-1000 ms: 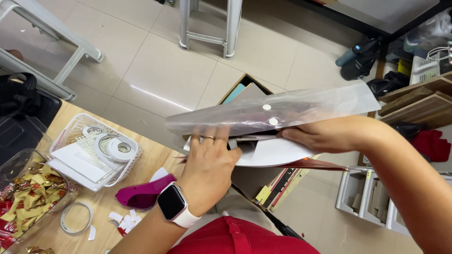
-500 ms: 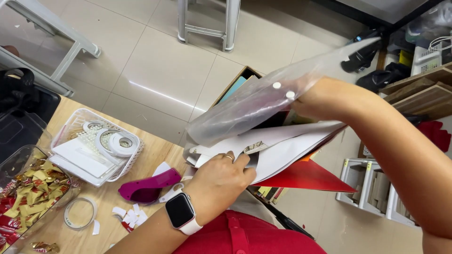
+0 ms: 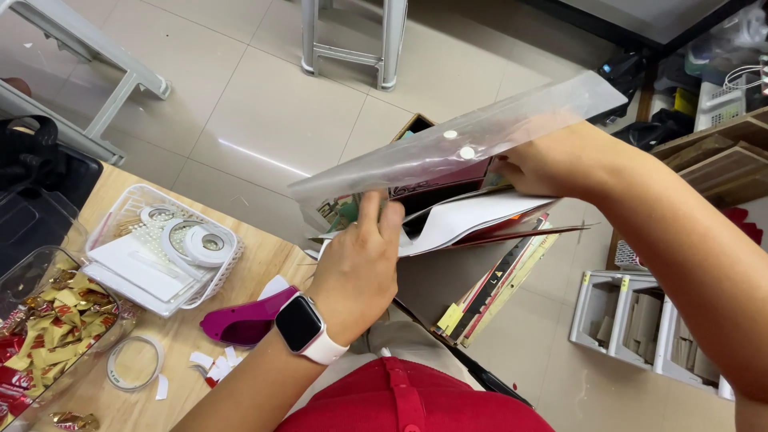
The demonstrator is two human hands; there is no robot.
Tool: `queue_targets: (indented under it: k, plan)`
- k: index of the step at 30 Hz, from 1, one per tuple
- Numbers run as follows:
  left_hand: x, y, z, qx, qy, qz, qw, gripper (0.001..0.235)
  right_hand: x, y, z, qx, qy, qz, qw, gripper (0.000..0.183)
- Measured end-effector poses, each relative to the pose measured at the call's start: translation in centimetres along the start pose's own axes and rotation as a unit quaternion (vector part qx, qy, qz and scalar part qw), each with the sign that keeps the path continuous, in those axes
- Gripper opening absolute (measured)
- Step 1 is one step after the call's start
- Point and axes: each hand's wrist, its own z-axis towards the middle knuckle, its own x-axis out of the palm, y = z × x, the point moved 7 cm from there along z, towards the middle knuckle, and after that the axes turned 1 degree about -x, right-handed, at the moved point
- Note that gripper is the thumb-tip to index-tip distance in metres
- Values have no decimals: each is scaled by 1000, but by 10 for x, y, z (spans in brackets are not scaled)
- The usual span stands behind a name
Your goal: Applying glue to cutouts, sorting through decorative papers, and using a paper trimmer to prepare components for a handmade gift box.
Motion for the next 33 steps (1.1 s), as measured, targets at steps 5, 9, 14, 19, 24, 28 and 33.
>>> queue_targets:
  k: [5, 9, 14, 19, 24, 28, 33]
  plan:
    - [-11, 0, 8, -55, 27, 35, 997, 46, -42, 29, -30, -14, 39, 50, 998, 36]
    - [-15, -7, 0, -25, -14, 59, 998, 22, -42, 40, -37, -59, 26, 14, 998, 23]
    - [-12, -5, -8, 8, -63, 79, 995, 16, -13, 43, -64, -74, 101, 81, 989, 23]
    - [-31, -3, -11, -22, -120, 126, 985, 83, -44, 72, -72, -200, 18, 75, 977, 17]
    - [-23, 1, -16, -44, -75, 125, 988, 69, -35, 75, -79, -211, 30, 96, 972, 20]
    - [-18, 1, -22, -49, 8, 143, 988, 34, -4, 58, -88, -30, 253, 81, 964, 21]
    - [-7, 12, -25, -50, 1, 151, 987, 38, 3, 50, -93, -1, 234, 83, 969, 18]
